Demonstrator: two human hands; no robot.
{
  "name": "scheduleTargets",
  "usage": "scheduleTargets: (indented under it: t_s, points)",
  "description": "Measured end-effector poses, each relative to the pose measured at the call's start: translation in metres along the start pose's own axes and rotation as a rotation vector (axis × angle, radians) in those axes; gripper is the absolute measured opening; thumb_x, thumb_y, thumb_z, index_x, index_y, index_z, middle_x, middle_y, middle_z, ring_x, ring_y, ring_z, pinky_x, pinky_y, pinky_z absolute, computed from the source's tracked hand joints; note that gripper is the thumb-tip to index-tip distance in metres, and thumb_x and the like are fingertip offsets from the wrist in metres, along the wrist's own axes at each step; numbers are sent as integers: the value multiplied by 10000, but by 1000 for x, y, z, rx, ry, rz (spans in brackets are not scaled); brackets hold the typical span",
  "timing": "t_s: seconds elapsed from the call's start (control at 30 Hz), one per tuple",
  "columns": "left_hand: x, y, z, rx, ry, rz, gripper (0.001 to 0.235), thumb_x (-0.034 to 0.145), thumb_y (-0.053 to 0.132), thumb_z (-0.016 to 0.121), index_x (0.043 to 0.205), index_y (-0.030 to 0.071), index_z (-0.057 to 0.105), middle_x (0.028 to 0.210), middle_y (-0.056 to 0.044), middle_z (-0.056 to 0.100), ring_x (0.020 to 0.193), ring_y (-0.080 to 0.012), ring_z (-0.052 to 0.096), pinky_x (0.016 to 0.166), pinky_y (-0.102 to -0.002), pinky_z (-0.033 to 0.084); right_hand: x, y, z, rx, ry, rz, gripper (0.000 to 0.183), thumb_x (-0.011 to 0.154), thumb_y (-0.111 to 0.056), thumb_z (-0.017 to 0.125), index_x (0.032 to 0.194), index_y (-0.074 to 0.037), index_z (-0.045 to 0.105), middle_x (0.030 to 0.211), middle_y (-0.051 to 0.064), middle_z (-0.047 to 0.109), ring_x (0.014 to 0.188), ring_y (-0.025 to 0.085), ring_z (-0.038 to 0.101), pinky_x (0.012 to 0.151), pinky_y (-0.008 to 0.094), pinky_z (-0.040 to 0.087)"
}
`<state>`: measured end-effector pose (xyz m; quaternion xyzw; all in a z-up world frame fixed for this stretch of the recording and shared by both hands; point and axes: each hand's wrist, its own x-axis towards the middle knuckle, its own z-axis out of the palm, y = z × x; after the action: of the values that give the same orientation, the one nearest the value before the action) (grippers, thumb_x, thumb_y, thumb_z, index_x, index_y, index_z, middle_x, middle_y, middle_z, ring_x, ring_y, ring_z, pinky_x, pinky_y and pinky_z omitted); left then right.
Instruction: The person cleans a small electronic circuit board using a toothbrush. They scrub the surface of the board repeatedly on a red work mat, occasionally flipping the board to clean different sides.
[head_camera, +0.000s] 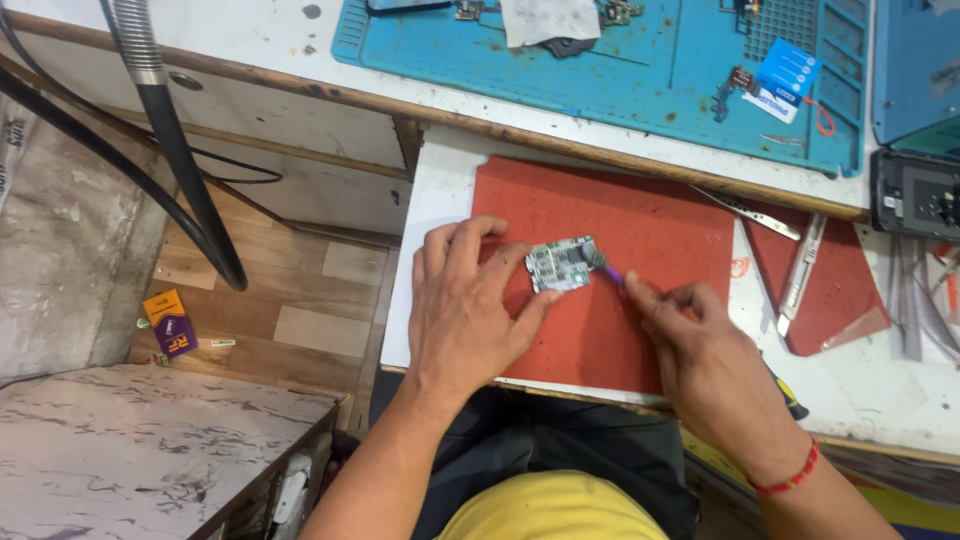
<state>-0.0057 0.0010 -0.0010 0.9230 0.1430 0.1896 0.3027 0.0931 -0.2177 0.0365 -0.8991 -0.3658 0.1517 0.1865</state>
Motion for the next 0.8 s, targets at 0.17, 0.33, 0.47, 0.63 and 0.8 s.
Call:
scheduleTargets:
  t_s: [0.17,0.33,0.47,0.63,0.8]
  points:
    - [-11,11,3,-142,87,35,386,867,304,826,1150,57,735,1107,-82,645,1036,-275,598,881,-427,505,2,-8,4,142,176,-87,508,912,-2,610,1412,-96,610,1079,172,599,820,302,667,698,397,549]
    - [-24,44,20,-637,31,-188,319,933,234,744,1151,3,708,962,-81,739,872,-266,683,752,-395,556,4,-37,30,439,223,-67,445,888,-17,657,1327,-32,579,1083,126,620,874,208,759,724,306,632]
    - [-13,48,22,-1091,63,-505,236,1010,181,634,1120,-12,713,889,-90,764,789,-246,737,713,-351,574,21,-36,19,537,163,-158,474,857,-68,744,1304,-16,599,1016,85,686,861,218,806,732,303,648]
    - [-6,33,-17,-409,-82,-329,275,991,170,605,1195,35,730,867,-117,645,715,-310,681,667,-436,544,74,0,-16,77,-19,-425,547,791,-173,810,1295,-33,650,1144,135,622,1016,323,663,835,402,551]
    - [-18,27,-24,6,-251,-132,340,948,85,571,1261,33,693,959,-137,600,713,-362,678,650,-509,547,92,18,-4,151,-90,-381,483,768,-208,819,1223,-83,715,1144,98,611,1080,292,583,927,402,501]
